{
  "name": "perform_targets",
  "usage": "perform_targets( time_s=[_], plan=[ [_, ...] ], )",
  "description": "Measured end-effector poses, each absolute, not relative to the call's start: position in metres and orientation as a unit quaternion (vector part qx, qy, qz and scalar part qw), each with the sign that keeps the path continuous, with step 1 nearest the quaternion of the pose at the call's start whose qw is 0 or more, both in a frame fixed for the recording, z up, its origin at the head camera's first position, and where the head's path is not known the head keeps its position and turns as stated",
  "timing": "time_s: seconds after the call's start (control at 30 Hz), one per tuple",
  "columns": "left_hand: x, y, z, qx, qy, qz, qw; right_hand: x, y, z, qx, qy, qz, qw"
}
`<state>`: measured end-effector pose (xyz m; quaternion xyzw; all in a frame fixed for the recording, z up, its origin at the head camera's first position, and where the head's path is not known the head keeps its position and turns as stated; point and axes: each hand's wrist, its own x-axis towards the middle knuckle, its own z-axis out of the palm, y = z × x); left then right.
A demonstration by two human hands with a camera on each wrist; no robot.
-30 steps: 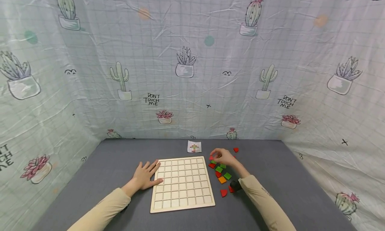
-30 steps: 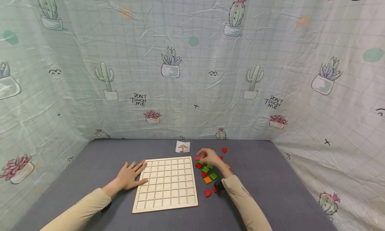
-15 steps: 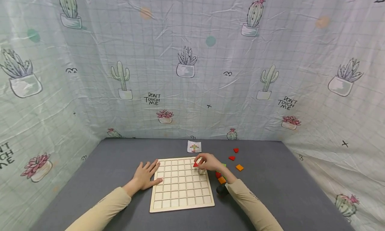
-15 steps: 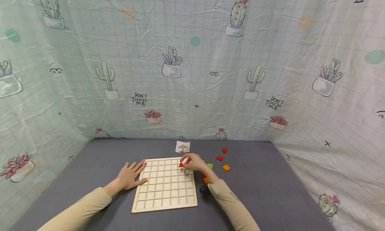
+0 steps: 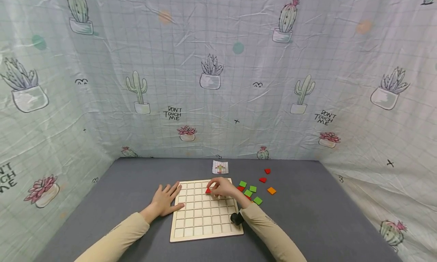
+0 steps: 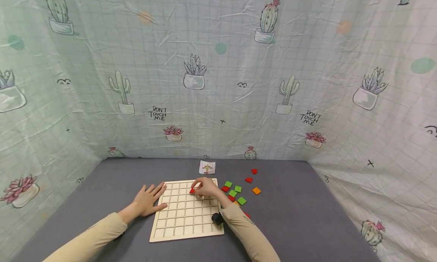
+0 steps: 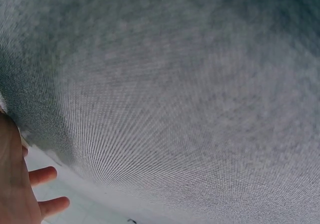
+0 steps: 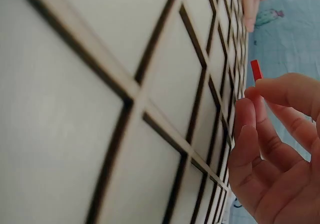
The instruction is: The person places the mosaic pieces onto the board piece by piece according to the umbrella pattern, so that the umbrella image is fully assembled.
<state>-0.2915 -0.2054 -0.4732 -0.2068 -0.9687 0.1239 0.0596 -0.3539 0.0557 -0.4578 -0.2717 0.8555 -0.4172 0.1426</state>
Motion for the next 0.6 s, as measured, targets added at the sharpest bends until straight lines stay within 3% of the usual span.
perform_targets(
  time_s=[0.37, 0.6],
  plan=[
    [-0.292, -0.205, -0.473, -0.205, -0.971, 0.114, 0.055, -0.358, 0.045, -0.461, -0.238, 0.863, -0.420, 0.150],
    [-0.293, -0.206, -0.475, -0.204, -0.971, 0.111, 0.051, -0.361, 0.043, -0.457, -0.196, 0.854, -0.442, 0.194]
  ],
)
